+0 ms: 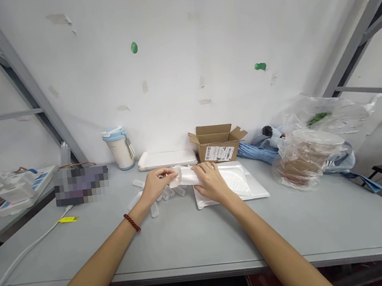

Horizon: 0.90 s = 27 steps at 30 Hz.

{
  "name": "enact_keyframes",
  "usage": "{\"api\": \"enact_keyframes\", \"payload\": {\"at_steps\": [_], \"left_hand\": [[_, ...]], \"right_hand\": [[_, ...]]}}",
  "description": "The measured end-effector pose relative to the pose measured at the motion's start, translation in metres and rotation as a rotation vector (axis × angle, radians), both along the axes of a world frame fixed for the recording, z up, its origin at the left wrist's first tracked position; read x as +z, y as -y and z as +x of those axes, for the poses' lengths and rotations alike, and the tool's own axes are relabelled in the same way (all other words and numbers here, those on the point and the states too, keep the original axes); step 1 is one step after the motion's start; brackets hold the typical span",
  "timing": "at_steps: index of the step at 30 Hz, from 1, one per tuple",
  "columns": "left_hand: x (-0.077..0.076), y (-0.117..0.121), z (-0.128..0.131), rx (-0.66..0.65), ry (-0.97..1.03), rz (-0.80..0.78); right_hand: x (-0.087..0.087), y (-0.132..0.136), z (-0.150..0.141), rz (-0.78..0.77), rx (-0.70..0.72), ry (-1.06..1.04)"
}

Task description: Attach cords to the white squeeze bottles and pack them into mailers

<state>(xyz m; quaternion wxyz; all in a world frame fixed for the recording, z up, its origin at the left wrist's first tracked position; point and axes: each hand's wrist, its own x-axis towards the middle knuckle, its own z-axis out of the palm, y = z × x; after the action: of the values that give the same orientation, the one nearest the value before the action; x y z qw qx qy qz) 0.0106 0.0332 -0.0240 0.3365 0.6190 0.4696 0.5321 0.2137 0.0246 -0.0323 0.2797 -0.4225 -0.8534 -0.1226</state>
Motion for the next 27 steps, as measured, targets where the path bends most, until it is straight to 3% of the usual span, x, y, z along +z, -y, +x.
{"api": "enact_keyframes", "payload": {"at_steps": [7, 12, 14, 27], "left_hand": [[0.007, -0.001, -0.006, -0.055, 0.314, -0.203], [0.013, 0.004, -0.009, -0.355, 0.32, -0.435], [0.014, 0.005, -0.009, -0.387, 0.298, -0.442], [0.001, 0.01, 0.007, -0.081, 0.144, -0.339]], "right_hand": [[0.005, 0.003, 0.0, 0.051, 0.043, -0.07], [0.006, 0.005, 0.0, 0.098, 0.126, -0.075], [0.006, 0.006, -0.001, 0.104, 0.149, -0.059], [-0.002, 0.014, -0.014, 0.068, 0.086, 0.22]]}}
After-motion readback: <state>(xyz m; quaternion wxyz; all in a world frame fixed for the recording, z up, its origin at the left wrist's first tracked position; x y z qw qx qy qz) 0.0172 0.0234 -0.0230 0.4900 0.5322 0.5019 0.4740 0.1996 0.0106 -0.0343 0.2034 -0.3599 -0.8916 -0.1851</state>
